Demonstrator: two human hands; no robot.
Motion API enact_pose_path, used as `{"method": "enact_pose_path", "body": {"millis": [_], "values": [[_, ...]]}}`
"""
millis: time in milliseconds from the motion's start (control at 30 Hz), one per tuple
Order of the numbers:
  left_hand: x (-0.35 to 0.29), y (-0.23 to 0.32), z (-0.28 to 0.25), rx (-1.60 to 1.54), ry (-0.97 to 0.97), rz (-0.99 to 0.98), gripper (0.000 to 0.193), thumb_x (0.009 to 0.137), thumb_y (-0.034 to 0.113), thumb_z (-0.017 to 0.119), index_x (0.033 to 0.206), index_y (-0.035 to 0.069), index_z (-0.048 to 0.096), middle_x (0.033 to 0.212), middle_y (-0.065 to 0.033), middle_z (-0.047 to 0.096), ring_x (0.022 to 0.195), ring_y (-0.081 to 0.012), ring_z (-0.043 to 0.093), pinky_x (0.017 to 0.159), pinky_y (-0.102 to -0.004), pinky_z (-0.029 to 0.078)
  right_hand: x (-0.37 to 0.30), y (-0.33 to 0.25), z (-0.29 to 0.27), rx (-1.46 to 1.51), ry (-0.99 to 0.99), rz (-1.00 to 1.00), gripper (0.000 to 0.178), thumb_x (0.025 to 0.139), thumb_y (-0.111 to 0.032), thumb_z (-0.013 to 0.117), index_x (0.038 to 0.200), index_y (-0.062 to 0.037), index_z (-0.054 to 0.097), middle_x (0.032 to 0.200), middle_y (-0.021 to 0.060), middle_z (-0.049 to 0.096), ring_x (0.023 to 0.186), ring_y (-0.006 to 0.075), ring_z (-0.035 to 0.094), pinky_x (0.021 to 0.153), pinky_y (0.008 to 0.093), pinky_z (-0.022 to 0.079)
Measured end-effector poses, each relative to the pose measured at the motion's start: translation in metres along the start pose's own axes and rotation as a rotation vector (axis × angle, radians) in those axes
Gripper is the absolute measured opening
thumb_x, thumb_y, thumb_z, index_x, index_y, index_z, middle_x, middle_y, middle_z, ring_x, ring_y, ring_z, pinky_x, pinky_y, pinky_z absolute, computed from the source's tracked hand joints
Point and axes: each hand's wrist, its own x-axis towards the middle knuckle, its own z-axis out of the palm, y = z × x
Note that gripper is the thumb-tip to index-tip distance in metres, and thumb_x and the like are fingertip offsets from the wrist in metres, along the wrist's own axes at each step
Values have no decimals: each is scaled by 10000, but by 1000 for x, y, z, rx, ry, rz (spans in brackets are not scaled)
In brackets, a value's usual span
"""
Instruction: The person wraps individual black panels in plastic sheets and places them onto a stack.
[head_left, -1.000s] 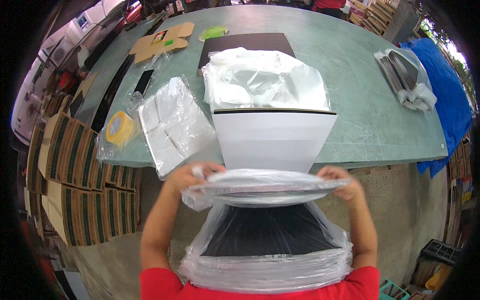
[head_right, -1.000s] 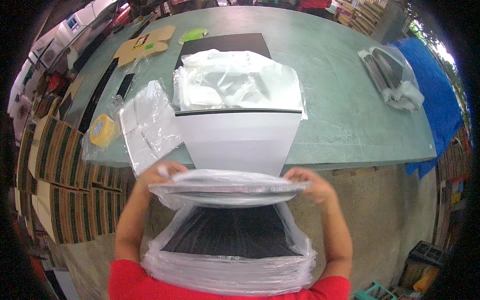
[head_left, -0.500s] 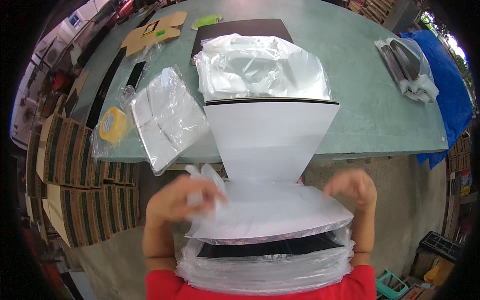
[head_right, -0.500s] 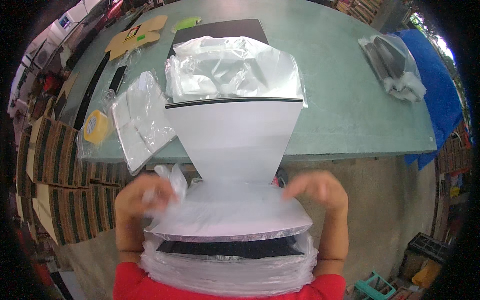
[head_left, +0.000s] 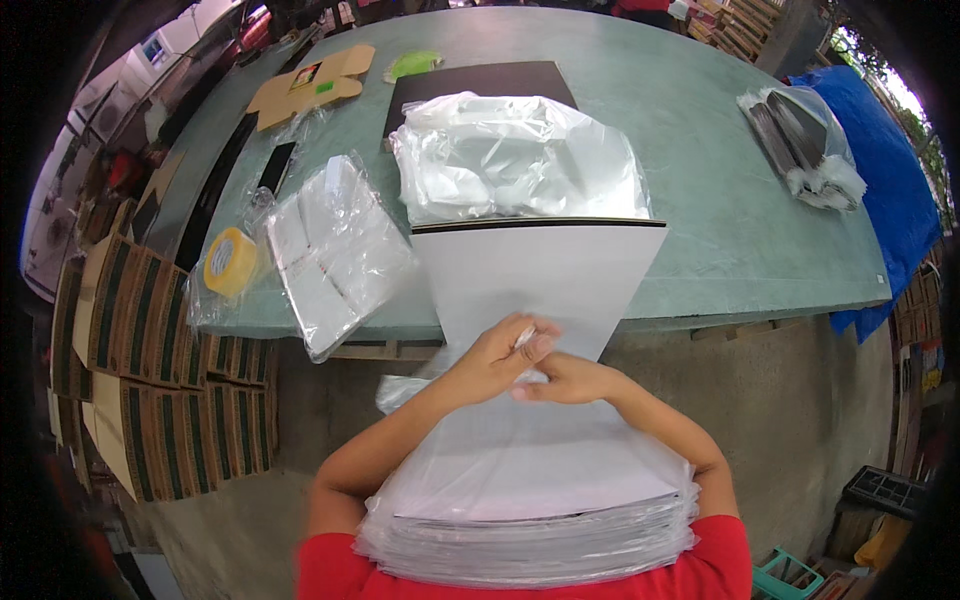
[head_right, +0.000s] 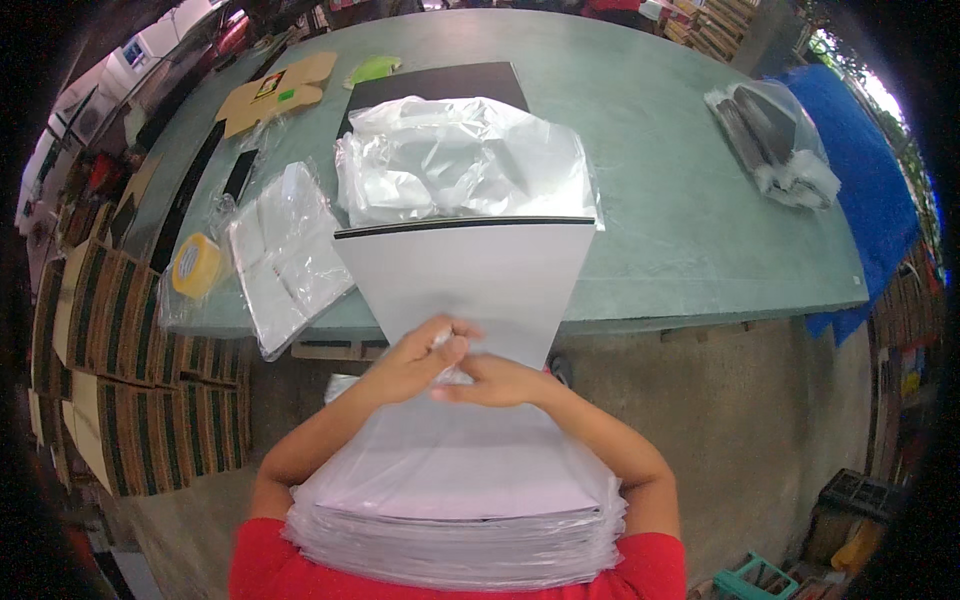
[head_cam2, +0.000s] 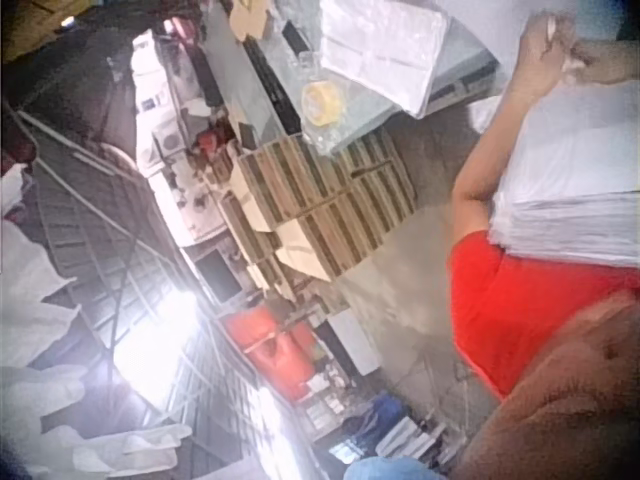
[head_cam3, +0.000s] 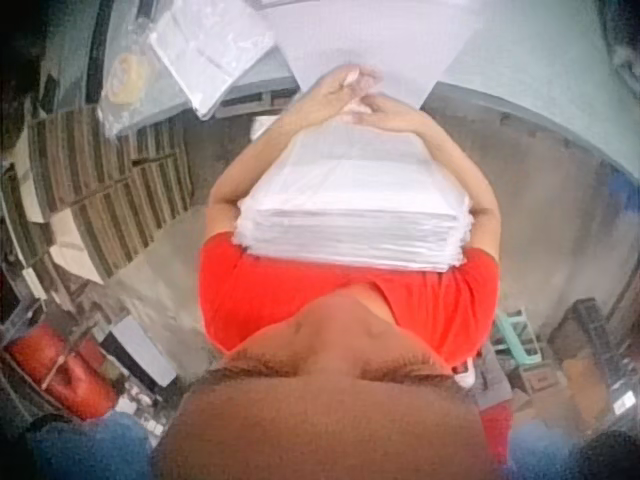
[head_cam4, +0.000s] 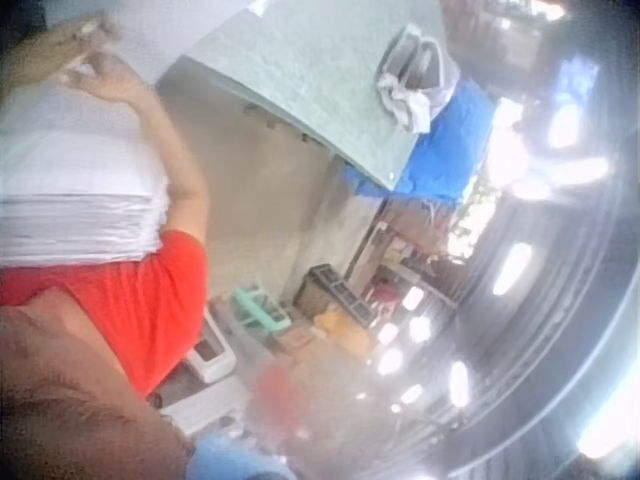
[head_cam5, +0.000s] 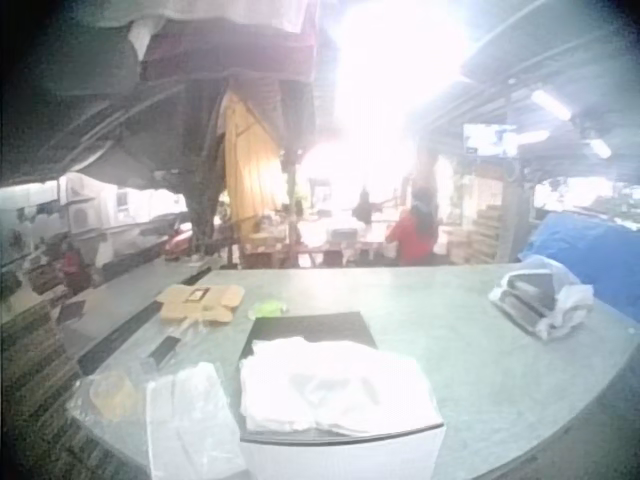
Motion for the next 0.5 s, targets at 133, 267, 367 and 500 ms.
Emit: {"method": "enact_pose_path", "body": {"millis": [133,267,367,500], "values": [[9,79,-29,240,383,516,481,812,330,536,1140,-7,439,906,-73,534,883,-176,492,832,-289,350,-4,-60,-31,611,500,-169,365,722,-208,657,979,17,526,844,45,578,771,120,535,701,236,435],[-8,41,-34,-213,17,-127,465,769,212,607,1136,-15,432,996,-77,531,917,-169,514,804,-266,391,-16,-58,-34,650,551,-151,399,685,-128,687,1022,-6,512,962,50,555,841,127,527,734,245,432],[-3,51,-46,-578,398,4,159,756,119,610,842,36,505,801,-70,577,755,-124,554,682,-250,454,-26,-27,-26,529,465,-11,509,652,-147,715,1078,4,481,1060,78,517,892,143,519,760,258,428],[-5,53,-58,-45,445,83,261,676,-46,626,714,67,394,749,-39,516,674,-78,513,619,-199,446,-39,-5,-27,506,167,-294,596,641,-192,725,1129,11,451,1092,94,508,924,145,514,764,251,419]]}}
